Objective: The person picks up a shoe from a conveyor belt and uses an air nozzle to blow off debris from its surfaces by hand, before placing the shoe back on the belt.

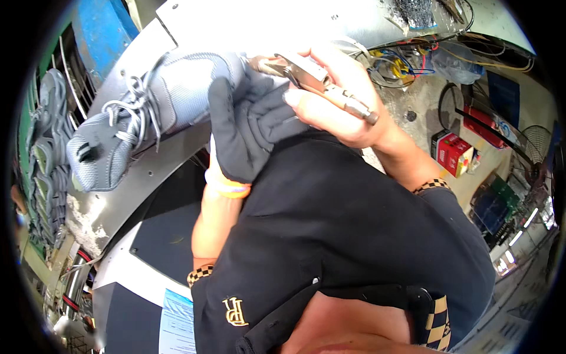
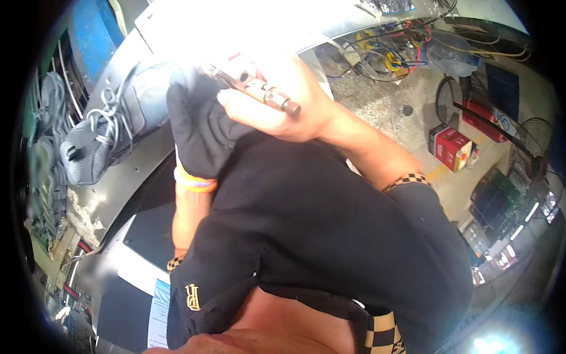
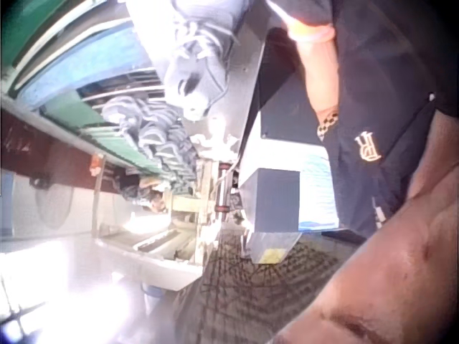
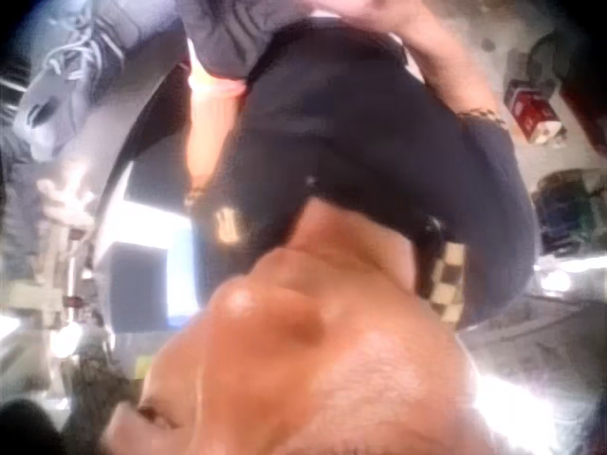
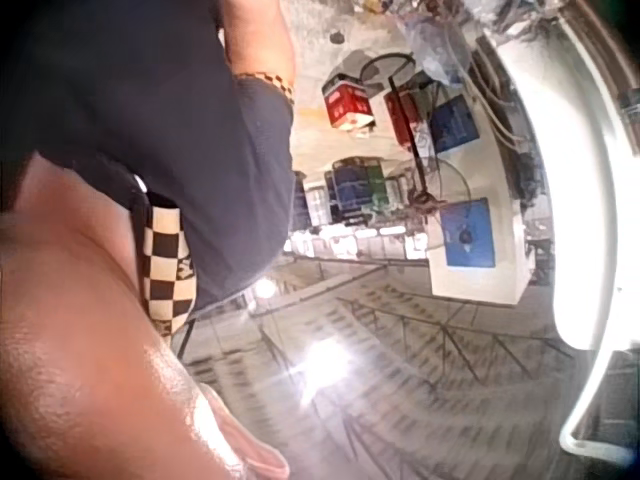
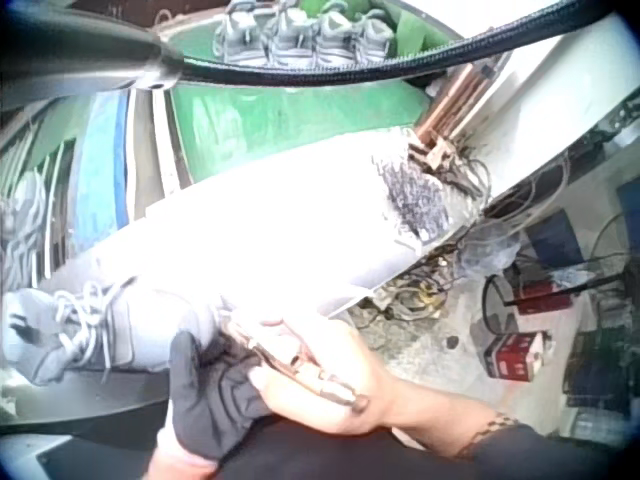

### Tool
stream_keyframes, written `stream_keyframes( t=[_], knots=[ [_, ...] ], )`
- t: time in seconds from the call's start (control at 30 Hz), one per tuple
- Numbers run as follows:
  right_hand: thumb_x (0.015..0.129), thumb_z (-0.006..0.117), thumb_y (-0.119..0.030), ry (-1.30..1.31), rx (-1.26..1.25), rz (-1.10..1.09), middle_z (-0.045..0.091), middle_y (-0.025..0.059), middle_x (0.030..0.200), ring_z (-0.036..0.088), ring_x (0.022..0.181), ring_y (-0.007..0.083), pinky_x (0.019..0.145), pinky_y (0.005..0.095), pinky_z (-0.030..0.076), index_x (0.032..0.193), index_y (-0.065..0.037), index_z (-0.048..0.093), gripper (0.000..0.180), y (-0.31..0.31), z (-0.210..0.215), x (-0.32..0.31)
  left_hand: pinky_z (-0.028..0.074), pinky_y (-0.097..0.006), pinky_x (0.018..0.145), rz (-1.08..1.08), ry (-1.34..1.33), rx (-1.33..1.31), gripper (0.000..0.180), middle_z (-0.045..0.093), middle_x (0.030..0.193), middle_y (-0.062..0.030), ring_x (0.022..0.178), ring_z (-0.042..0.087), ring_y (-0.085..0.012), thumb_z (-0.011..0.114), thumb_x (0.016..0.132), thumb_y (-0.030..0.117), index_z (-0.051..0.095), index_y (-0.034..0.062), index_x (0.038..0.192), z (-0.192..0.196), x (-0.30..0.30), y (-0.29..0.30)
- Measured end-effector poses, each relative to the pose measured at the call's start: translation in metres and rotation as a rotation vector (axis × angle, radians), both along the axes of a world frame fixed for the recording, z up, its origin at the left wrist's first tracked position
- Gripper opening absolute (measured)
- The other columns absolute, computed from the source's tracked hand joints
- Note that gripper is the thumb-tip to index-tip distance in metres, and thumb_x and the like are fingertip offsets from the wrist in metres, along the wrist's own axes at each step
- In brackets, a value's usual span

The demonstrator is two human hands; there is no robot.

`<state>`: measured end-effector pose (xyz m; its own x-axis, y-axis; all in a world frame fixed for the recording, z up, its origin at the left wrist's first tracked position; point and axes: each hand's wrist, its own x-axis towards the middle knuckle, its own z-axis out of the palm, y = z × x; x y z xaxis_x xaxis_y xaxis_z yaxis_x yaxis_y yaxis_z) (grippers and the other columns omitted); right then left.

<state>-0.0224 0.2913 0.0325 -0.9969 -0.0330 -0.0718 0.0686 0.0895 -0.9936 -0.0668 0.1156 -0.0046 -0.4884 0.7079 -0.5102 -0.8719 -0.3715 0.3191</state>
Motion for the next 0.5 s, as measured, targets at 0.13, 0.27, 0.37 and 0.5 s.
stream_keyframes(
  t=[0.13, 0.27, 0.37, 0.5],
  knots=[
    [0.083, 0.061, -0.004, 0.097, -0.038, -0.102, 0.058, 0.0045, 0.078, 0.053, 0.065, 0.0069, 0.059, 0.022, 0.044, 0.122, 0.006, 0.043, 0.044, -0.018, -0.027, 0.005, 0.054, -0.036, 0.086, 0.096, 0.388, -0.151, 0.07, 0.063, 0.111, -0.015, 0.101, 0.064, -0.0238, 0.032, 0.093, 0.065, 0.051, 0.0044, 0.122, -0.005, -0.004, 0.014],
    [0.081, 0.057, 0.001, 0.289, 0.123, -0.134, 0.059, 0.0042, 0.072, 0.053, 0.059, 0.0058, 0.054, 0.0198, 0.042, 0.125, 0.008, 0.043, 0.047, -0.024, -0.043, -0.001, 0.052, -0.032, 0.085, 0.069, 0.481, -0.076, 0.065, 0.061, 0.111, -0.0099, 0.101, 0.062, -0.0207, 0.034, 0.094, 0.063, 0.052, 0.0059, 0.119, -0.011, -0.016, 0.014],
    [0.079, 0.056, 0.004, 0.302, 0.135, -0.156, 0.059, 0.0038, 0.068, 0.052, 0.058, 0.0054, 0.054, 0.0199, 0.042, 0.126, 0.008, 0.044, 0.049, -0.03, -0.052, 0.002, 0.05, -0.031, 0.086, 0.124, 0.423, -0.033, 0.059, 0.06, 0.108, -0.0055, 0.102, 0.059, -0.0176, 0.037, 0.095, 0.059, 0.053, 0.0067, 0.117, -0.014, -0.018, 0.018],
    [0.08, 0.059, 0.0, 0.232, 0.218, -0.086, 0.06, 0.004, 0.067, 0.054, 0.058, 0.0072, 0.055, 0.0218, 0.043, 0.124, 0.005, 0.048, 0.046, -0.02, -0.039, -0.007, 0.043, -0.032, 0.093, 0.15, 0.35, 0.146, 0.041, 0.054, 0.108, -0.0046, 0.103, 0.052, -0.016, 0.039, 0.099, 0.04, 0.05, 0.0054, 0.117, -0.033, -0.028, 0.024]
  ],
)
